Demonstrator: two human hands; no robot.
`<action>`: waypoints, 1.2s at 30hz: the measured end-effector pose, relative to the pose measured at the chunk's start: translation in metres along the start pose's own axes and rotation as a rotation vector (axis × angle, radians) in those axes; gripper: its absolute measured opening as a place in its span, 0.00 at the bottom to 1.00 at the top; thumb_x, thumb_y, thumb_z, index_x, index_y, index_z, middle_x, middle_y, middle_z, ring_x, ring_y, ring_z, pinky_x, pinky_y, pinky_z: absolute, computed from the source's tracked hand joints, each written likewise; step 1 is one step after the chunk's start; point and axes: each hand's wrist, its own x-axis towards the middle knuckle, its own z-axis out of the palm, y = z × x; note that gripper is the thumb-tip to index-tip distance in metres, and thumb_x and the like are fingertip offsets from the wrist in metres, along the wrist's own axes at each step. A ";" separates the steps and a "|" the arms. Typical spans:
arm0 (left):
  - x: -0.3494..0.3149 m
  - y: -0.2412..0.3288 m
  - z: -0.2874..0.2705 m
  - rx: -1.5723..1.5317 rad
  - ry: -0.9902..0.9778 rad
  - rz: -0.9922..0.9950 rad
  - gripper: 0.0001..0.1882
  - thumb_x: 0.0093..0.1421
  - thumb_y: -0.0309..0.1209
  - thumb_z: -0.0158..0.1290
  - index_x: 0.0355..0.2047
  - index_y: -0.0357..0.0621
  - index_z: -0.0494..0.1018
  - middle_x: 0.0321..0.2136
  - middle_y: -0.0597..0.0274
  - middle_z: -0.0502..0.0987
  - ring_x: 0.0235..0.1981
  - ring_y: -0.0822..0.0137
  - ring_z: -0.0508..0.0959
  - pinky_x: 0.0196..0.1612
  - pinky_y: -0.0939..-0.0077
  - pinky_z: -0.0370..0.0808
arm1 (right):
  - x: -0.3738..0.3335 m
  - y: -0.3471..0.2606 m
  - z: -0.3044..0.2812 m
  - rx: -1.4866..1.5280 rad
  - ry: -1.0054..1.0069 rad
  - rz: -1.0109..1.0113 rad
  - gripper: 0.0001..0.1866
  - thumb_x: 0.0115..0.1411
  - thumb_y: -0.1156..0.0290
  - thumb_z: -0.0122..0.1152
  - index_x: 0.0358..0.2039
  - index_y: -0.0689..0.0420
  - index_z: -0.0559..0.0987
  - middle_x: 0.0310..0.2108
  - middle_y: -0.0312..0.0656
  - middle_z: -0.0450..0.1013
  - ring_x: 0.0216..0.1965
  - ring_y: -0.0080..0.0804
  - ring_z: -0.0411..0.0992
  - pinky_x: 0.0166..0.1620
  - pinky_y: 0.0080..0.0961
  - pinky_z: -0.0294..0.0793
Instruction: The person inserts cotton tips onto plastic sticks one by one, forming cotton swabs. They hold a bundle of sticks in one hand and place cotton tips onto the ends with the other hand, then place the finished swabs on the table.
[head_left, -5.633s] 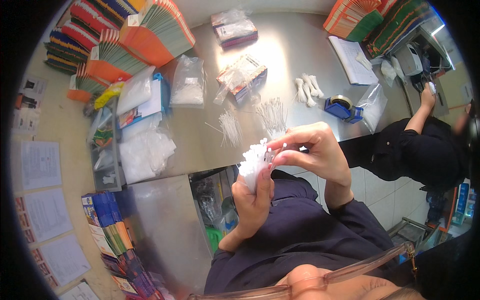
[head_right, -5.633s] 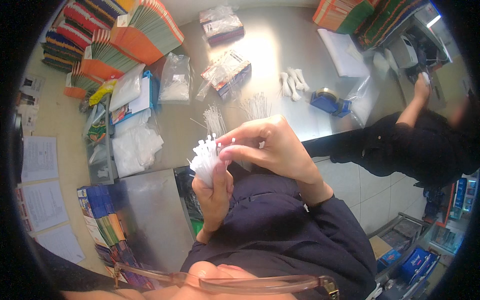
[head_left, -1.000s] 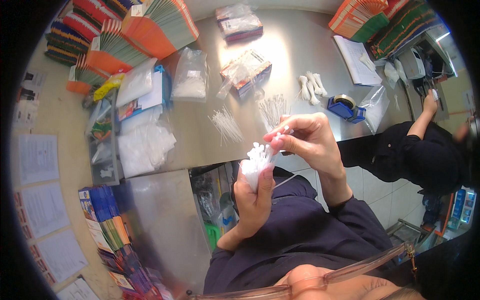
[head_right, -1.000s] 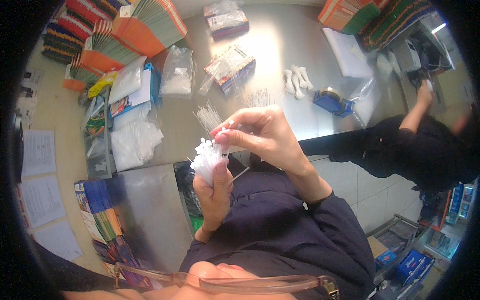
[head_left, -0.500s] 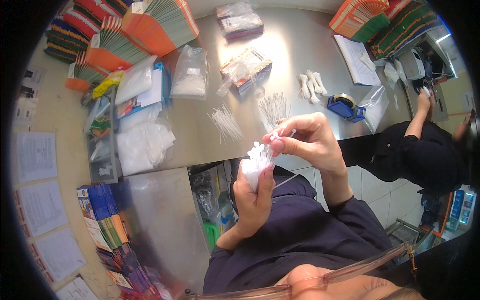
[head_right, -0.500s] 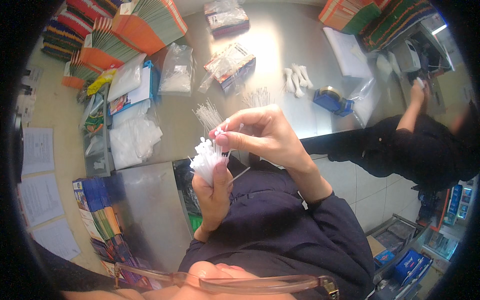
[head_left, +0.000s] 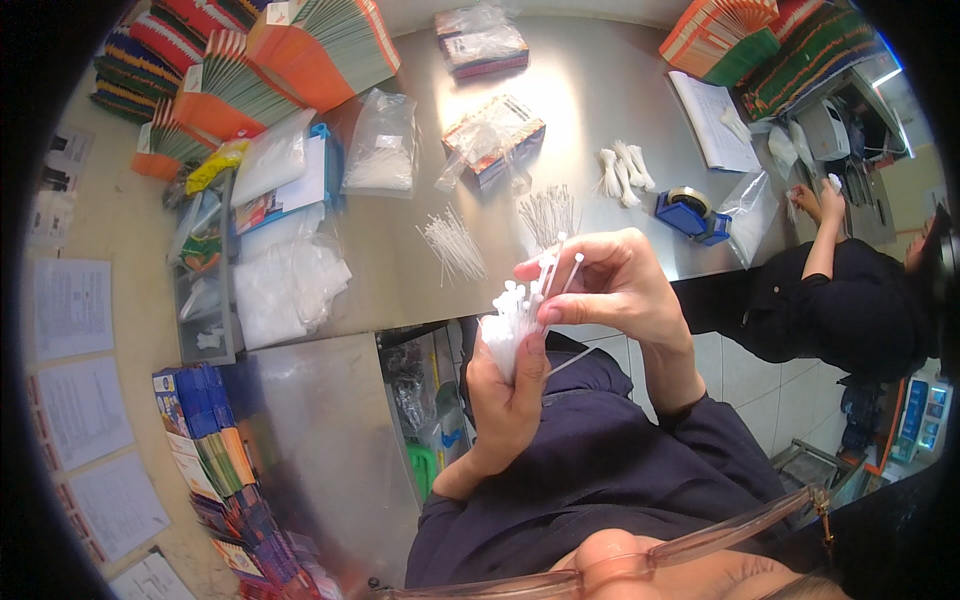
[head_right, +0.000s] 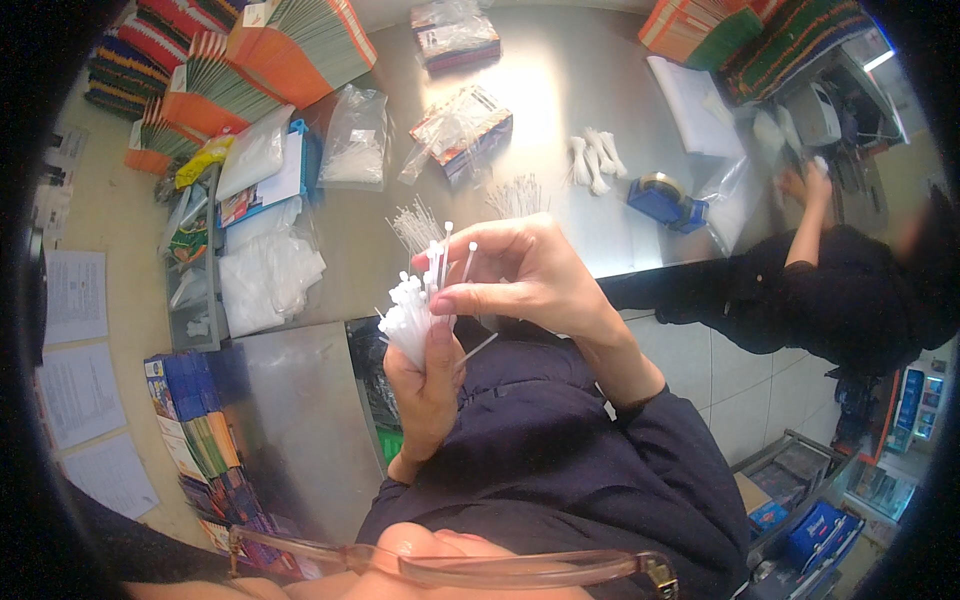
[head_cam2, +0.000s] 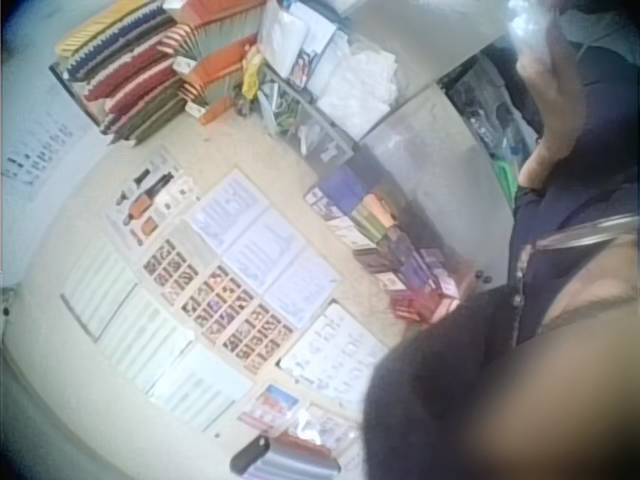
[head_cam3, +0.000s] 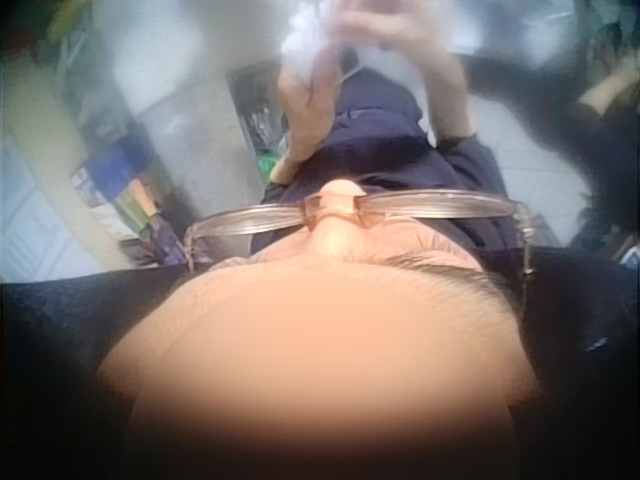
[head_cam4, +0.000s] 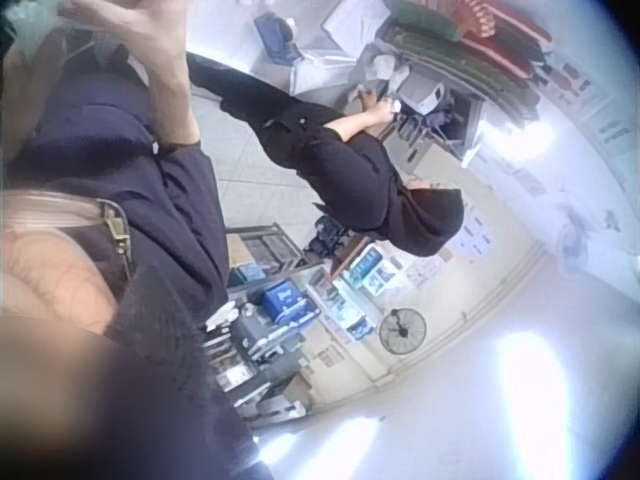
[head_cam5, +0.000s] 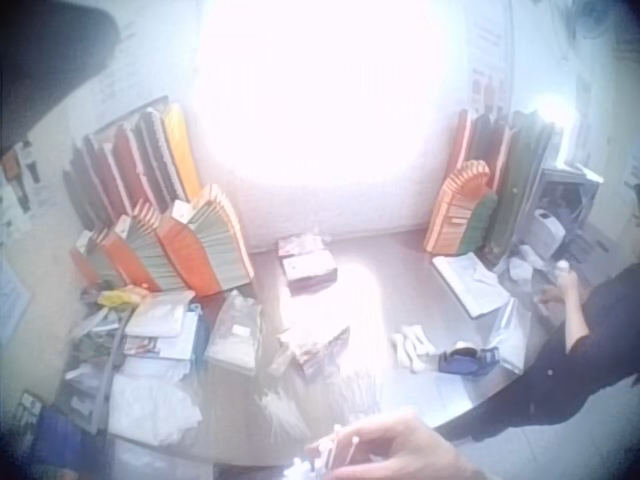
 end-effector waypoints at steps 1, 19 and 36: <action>0.000 0.000 0.000 -0.003 -0.003 0.006 0.10 0.62 0.30 0.47 0.40 0.35 0.64 0.19 0.70 0.67 0.19 0.83 0.65 0.20 0.88 0.61 | 0.000 0.000 0.001 0.017 0.006 0.004 0.06 0.47 0.81 0.66 0.24 0.64 0.76 0.31 0.45 0.75 0.26 0.17 0.71 0.27 0.10 0.69; 0.012 -0.004 -0.007 0.036 0.041 0.021 0.12 0.63 0.32 0.45 0.40 0.35 0.64 0.18 0.68 0.67 0.18 0.81 0.66 0.20 0.86 0.62 | 0.015 0.011 0.009 -0.141 0.064 -0.101 0.05 0.50 0.77 0.65 0.23 0.63 0.78 0.25 0.40 0.75 0.23 0.16 0.69 0.22 0.11 0.66; 0.077 -0.025 -0.121 -0.088 0.460 -0.073 0.12 0.63 0.36 0.45 0.37 0.39 0.66 0.15 0.74 0.60 0.13 0.84 0.58 0.15 0.89 0.55 | 0.110 0.192 -0.060 -0.673 0.261 0.554 0.09 0.47 0.68 0.65 0.24 0.62 0.80 0.16 0.41 0.74 0.15 0.23 0.72 0.20 0.20 0.71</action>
